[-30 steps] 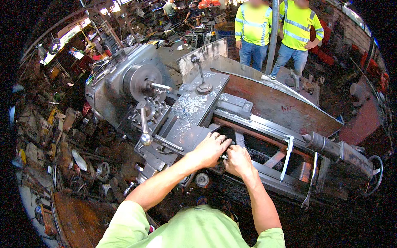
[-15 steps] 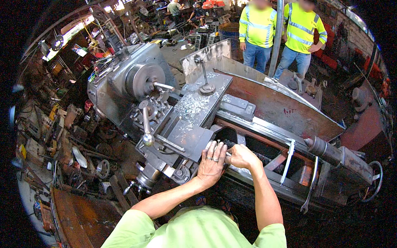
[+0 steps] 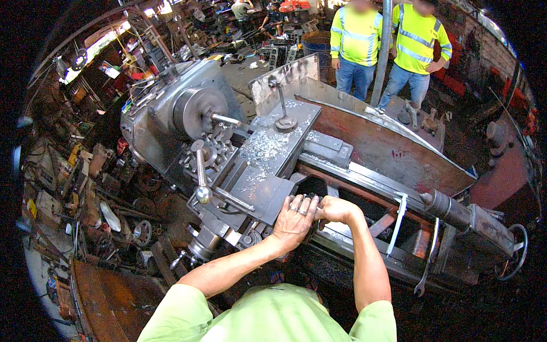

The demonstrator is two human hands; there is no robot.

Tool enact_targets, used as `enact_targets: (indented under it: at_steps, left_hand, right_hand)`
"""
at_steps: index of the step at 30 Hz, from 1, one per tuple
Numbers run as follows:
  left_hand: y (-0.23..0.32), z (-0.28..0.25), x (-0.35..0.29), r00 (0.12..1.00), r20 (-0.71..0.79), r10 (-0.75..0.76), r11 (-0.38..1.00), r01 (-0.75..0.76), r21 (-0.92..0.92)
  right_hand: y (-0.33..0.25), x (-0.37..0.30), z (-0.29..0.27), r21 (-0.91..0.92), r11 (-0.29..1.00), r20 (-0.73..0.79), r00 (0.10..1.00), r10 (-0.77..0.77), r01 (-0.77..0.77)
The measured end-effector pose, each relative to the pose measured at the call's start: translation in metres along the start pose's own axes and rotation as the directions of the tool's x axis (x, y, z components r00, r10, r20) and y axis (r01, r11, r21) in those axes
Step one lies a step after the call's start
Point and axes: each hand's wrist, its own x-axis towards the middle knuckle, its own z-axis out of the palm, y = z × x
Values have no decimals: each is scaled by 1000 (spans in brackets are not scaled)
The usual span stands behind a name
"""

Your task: The person operates a metal lathe, adjusting the tool post and carriage, then uses a file to smooth the rotating workpiece. They repeatedly measure the workpiece with a caliper and continue filing while the lathe runs.

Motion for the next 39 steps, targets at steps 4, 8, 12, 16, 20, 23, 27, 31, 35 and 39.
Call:
enact_targets:
  at_steps: [4,8,12,16,20,23,27,31,35,39]
  left_hand:
    - [-5,-7,6,997,59,57,998,-57,-2]
    - [-9,-12,11,984,148,96,995,-93,-28]
    - [-13,-13,17,972,196,129,991,-117,-73]
    - [-18,-13,23,950,265,166,985,-149,-84]
    - [-22,-13,31,918,349,186,981,-151,-124]
    - [-24,-14,37,891,402,210,975,-162,-149]
    - [-27,-16,45,848,472,242,969,-183,-167]
    - [-31,-19,54,801,524,290,954,-201,-220]
    - [-35,-21,64,736,594,326,942,-199,-271]
    - [-39,-21,76,638,686,349,930,-144,-339]
  right_hand:
    - [15,8,-1,188,980,63,997,46,-57]
    - [17,5,-1,179,984,-23,1000,18,-13]
    - [9,-4,1,-23,997,-202,977,-71,67]
    - [7,-16,19,-158,986,-442,890,-113,47]
    - [14,-28,49,-542,803,-647,487,-587,248]
    - [19,-32,69,-678,732,-653,405,-640,65]
    - [19,-29,89,-768,639,-618,321,-718,-48]
    - [18,-18,105,-730,678,-669,289,-685,-87]
    - [22,-8,109,-719,677,-693,252,-676,-160]
    - [25,-3,108,-729,663,-683,250,-686,-171]
